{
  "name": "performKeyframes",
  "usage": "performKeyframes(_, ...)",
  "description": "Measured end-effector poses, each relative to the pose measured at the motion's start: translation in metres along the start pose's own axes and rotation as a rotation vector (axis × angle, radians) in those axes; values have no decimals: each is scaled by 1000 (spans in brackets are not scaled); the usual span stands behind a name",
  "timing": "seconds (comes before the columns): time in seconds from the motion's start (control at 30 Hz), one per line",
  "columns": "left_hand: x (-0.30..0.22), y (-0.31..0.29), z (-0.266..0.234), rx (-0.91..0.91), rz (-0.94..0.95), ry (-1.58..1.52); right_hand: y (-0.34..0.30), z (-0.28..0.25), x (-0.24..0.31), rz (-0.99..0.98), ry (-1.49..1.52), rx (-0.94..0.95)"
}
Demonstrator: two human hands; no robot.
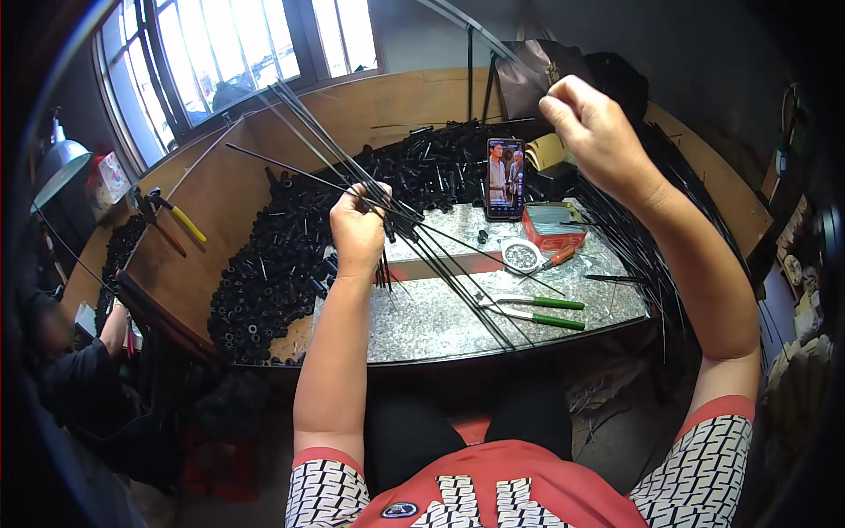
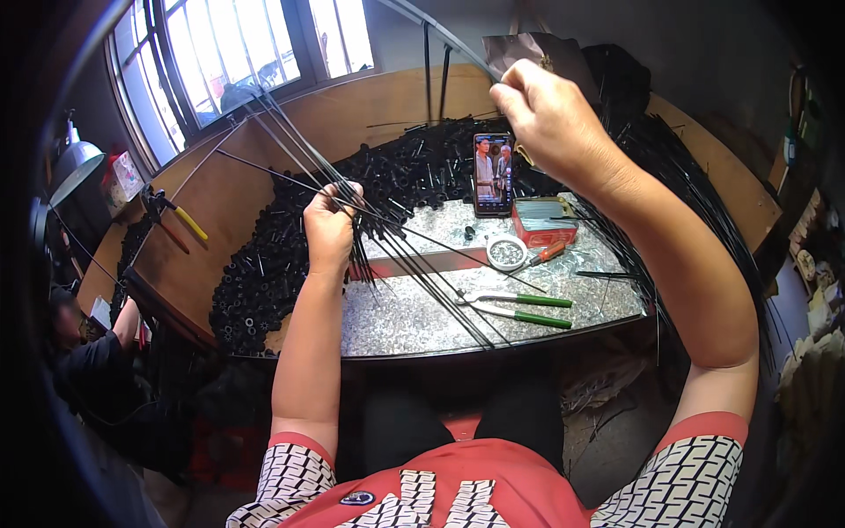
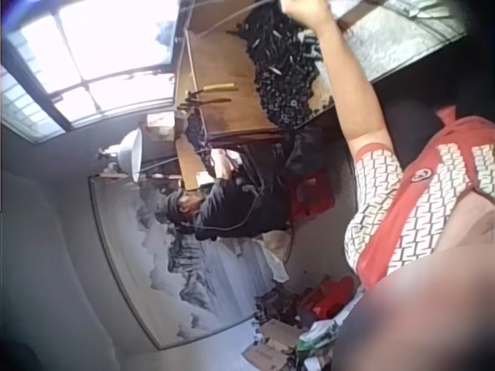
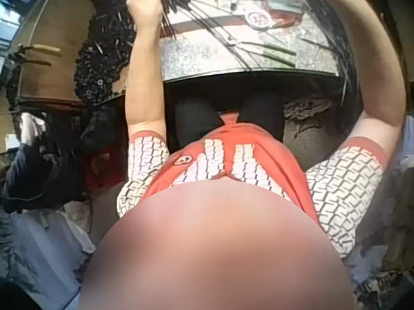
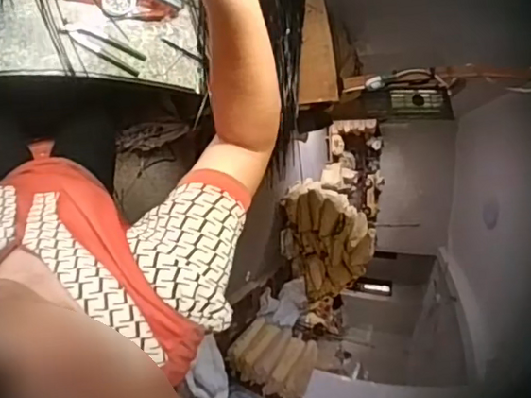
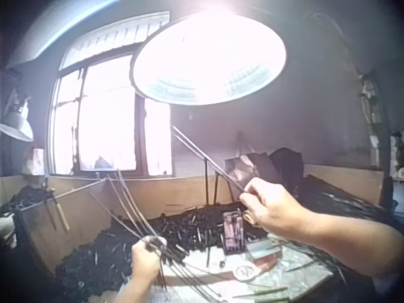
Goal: The recorder is assembling black bristles into a plastic mounting base and using pliers to secure or trim them.
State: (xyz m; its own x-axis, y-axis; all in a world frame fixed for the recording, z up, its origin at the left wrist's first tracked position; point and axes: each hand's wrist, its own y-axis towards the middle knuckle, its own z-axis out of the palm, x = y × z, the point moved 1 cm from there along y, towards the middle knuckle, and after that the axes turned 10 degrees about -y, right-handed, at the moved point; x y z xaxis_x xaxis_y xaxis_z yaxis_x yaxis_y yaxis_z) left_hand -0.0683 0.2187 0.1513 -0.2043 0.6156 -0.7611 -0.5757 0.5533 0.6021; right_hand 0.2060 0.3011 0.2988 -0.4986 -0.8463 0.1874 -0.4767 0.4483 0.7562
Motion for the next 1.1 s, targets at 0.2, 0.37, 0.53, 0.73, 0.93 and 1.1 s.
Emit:
performKeyframes(0.2,-39,-11,22,50,-6,-59,-39,42,26,-63,161,266)
performKeyframes(0.37,-59,-25,39,305,3,-212,-79,61,53,-167,362,206)
performKeyframes(0.53,-72,-32,35,314,-7,-153,-95,59,61,-245,298,27)
performKeyframes(0.73,-76,-28,38,271,-49,-170,-102,66,50,-116,418,238)
performKeyframes(0.93,-80,-33,42,283,-63,62,-123,59,54,-18,677,552)
performKeyframes(1.1,-68,-19,46,283,-208,68,-132,39,49,225,847,766)
